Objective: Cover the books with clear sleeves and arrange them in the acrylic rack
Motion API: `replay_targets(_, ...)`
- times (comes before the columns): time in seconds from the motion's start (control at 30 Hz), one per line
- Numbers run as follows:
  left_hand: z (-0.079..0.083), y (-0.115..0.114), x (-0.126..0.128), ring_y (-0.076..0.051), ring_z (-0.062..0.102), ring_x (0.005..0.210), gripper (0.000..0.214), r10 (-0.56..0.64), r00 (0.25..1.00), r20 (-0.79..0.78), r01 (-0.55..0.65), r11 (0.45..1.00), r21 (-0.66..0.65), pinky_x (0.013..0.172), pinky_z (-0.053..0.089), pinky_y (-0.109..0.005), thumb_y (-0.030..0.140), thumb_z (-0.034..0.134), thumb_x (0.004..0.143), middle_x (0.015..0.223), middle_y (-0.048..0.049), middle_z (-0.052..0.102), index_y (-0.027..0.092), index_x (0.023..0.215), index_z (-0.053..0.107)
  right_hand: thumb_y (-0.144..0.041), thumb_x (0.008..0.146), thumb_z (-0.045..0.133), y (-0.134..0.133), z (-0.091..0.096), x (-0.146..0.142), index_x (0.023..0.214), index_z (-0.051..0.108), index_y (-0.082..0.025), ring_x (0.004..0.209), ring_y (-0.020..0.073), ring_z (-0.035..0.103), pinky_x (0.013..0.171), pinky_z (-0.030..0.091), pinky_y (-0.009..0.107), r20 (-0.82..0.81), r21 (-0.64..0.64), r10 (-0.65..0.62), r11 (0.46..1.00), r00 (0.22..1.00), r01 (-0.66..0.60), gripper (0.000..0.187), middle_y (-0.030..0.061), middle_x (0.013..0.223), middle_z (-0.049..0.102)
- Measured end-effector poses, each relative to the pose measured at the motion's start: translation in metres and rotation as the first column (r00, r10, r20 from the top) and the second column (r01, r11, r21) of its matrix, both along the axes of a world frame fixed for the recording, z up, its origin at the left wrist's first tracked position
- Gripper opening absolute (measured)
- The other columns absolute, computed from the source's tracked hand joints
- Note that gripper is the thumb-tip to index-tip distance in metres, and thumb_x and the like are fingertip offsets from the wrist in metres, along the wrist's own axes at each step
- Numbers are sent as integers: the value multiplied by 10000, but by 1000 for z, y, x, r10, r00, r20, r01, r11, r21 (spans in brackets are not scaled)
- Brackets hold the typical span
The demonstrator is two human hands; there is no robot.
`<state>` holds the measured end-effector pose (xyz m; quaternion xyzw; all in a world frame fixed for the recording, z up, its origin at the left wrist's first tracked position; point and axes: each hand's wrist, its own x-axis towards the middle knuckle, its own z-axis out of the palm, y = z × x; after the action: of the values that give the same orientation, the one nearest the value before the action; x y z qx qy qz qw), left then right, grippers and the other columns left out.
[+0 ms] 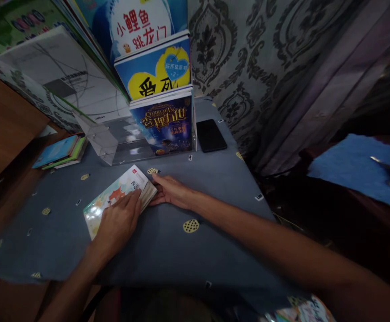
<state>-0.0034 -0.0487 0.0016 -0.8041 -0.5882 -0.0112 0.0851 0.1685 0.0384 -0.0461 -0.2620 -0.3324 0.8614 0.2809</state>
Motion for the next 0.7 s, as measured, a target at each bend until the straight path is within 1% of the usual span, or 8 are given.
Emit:
replay_targets(0.1, -6, -2, 1, -264, 715, 1093, 330, -12, 1000, -5, 13, 998, 55, 836, 610, -364, 218, 433, 1009, 1217, -153, 726, 124, 1274, 606, -529, 993, 526, 0, 1, 0, 882, 686, -144, 769, 156, 730, 798, 623, 316, 5, 20, 16, 1000, 1000, -16, 431, 73, 806, 751)
replay_targets(0.17, -11, -4, 2, -284, 699, 1129, 336, -41, 999, -10, 42, 993, 110, 871, 605, -389, 252, 438, 1015, 1232, -157, 720, 113, 1267, 612, -500, 956, 606, -2, 1, 0, 876, 690, -136, 777, 149, 727, 765, 622, 284, 13, 50, 23, 998, 1000, -24, 382, 69, 817, 751)
replay_targets(0.23, -16, -6, 1, -305, 682, 1160, 363, -68, 998, -6, 68, 987, 148, 902, 598, -418, 308, 453, 1017, 1258, -164, 707, 104, 1273, 609, -398, 871, 743, -4, 0, 0, 900, 693, -132, 803, 142, 725, 754, 619, 255, 29, 92, 13, 996, 1000, -16, 272, 59, 852, 754)
replay_targets(0.3, -19, -9, -4, -314, 667, 1184, 415, -93, 996, 18, 89, 984, 155, 930, 590, -440, 380, 476, 1011, 1293, -171, 688, 102, 1295, 594, -271, 783, 820, -6, -2, -1, 945, 695, -131, 826, 138, 722, 756, 614, 239, 54, 131, -5, 991, 999, -2, 248, 50, 891, 757)
replay_targets(0.37, -19, -14, -12, -317, 645, 1220, 478, -98, 994, 53, 90, 986, 140, 964, 577, -457, 456, 504, 994, 1328, -172, 667, 111, 1317, 579, -201, 755, 812, -5, -4, -1, 985, 700, -128, 827, 137, 720, 758, 612, 239, 90, 153, -11, 988, 996, -3, 265, 60, 924, 761)
replay_targets(0.5, -16, -31, -38, -324, 576, 1315, 627, -63, 993, 102, 55, 995, 83, 1018, 546, -489, 586, 553, 935, 1401, -173, 616, 133, 1368, 536, -142, 767, 726, 5, 0, -2, 1002, 717, -119, 793, 155, 717, 724, 614, 270, 140, 155, -43, 988, 989, 21, 237, 92, 943, 770)
replay_targets(0.6, -14, -50, -55, -329, 520, 1373, 806, -63, 990, 126, 63, 998, 3, 1041, 526, -506, 672, 592, 867, 1473, -181, 550, 161, 1470, 432, -112, 786, 676, 16, 6, -6, 919, 712, -124, 695, 151, 697, 651, 601, 273, 178, 89, -121, 990, 977, 106, 139, 85, 829, 769)
replay_targets(0.7, -15, -64, -63, -344, 457, 1423, 918, -99, 988, 114, 106, 993, -54, 1069, 497, -531, 714, 640, 804, 1525, -200, 483, 186, 1508, 380, -136, 838, 651, 25, 8, -12, 811, 680, -146, 628, 141, 672, 586, 568, 251, 216, 33, -227, 974, 950, 225, 41, 66, 736, 750)
